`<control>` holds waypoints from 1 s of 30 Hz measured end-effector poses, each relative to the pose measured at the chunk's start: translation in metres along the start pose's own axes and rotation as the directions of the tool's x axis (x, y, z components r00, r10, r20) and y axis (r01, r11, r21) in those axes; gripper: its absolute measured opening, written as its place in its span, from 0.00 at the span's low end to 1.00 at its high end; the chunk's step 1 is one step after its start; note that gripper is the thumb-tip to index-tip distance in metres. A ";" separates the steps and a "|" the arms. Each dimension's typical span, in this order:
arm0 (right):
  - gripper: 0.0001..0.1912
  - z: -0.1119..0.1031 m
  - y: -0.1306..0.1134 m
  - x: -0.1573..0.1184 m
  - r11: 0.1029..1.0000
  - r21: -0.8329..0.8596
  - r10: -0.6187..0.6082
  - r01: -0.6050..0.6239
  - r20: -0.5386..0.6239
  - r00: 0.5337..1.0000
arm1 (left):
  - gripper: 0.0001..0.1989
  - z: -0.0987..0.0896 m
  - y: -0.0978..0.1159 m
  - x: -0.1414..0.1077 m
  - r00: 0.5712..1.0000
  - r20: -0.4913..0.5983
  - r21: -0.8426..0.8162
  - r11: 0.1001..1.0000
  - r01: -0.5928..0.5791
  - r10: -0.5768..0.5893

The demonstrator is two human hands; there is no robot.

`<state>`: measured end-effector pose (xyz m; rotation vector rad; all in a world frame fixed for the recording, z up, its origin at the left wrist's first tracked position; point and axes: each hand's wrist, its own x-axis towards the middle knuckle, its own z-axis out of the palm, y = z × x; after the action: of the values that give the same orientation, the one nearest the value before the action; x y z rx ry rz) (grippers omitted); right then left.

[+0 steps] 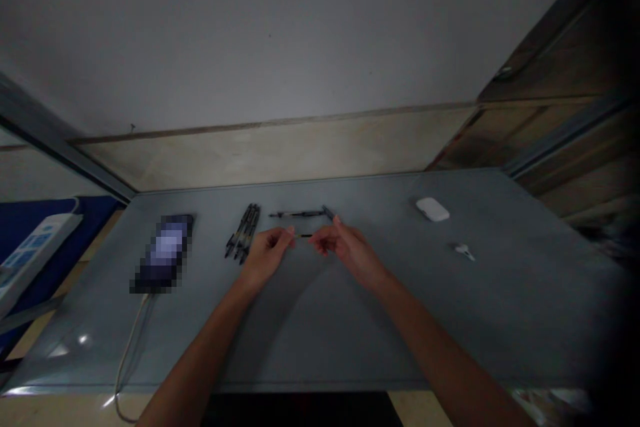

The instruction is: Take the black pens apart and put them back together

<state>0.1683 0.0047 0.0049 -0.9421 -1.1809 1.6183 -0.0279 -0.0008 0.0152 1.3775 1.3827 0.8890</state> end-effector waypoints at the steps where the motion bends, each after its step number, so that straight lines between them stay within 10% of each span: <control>1: 0.35 -0.001 0.000 0.000 1.000 -0.011 0.000 0.000 -0.001 1.000 | 0.25 0.001 -0.001 0.000 1.000 0.001 0.011 1.000 0.005 -0.005; 30: 0.30 -0.004 0.006 0.003 0.999 0.035 -0.006 0.006 -0.003 1.000 | 0.25 -0.001 -0.009 0.004 0.998 0.017 -0.035 0.998 -0.053 0.054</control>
<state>0.1691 0.0081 -0.0024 -0.9180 -1.1491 1.6272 -0.0308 0.0029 0.0065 1.3986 1.3160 0.9292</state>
